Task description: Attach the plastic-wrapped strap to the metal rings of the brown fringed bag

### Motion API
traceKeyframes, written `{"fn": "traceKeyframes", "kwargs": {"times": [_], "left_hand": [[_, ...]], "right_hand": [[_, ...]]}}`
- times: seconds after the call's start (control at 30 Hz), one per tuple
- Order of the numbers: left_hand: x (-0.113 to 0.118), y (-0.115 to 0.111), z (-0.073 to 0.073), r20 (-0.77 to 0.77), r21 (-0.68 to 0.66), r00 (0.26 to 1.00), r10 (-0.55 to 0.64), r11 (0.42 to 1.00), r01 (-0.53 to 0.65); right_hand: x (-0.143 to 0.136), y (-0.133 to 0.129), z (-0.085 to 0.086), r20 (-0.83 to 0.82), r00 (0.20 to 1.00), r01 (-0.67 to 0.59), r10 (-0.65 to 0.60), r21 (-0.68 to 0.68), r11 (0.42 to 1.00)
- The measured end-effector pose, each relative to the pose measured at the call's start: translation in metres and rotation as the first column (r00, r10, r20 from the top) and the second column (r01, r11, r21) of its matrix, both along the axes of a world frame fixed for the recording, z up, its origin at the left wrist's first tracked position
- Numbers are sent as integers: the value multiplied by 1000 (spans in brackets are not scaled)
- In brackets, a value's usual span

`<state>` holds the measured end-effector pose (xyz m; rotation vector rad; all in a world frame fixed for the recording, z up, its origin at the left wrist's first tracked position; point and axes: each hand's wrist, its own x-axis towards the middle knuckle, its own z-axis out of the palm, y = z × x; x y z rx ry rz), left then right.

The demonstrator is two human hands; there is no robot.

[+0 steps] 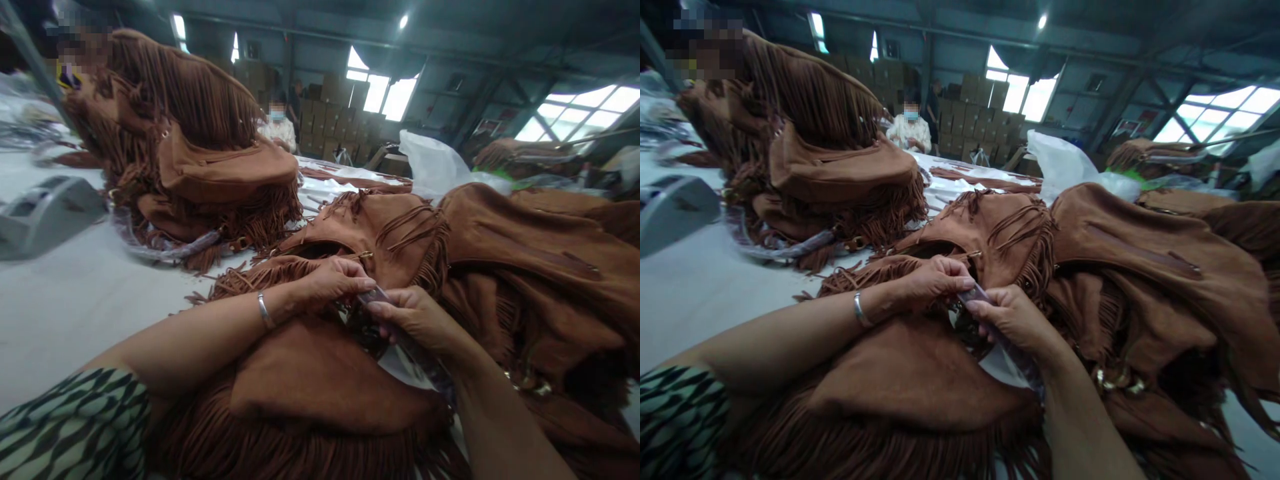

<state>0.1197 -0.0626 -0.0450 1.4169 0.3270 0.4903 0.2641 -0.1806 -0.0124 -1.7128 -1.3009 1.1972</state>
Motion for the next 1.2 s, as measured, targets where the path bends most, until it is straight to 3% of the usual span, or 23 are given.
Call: {"fn": "traceKeyframes", "kwargs": {"times": [0.13, 0.37, 0.6, 0.73, 0.97, 1.2], "left_hand": [[2, -1, -1, 32, -153, 999, 8, 988, -3], [1, -4, -1, 12, -178, 998, -67, 982, 68], [-1, -4, 0, 2, -288, 992, -127, 950, 123], [0, -8, 2, 44, -204, 999, -11, 979, 20], [0, -4, 6, -52, -103, 990, 133, 985, -138], [2, -14, 12, -86, -14, 992, 92, 996, -94]], "right_hand": [[2, -4, 5, 31, 999, 23, -24, 23, 999], [2, 4, -2, 207, 978, -29, -34, 291, 956], [-12, 11, -16, 420, 864, 11, -279, 539, 842], [-14, 12, -19, 455, 797, 27, -396, 628, 777], [6, 4, -11, 613, 713, -141, -340, 601, 787], [8, 2, -11, 688, 664, -222, -292, 555, 802]]}}
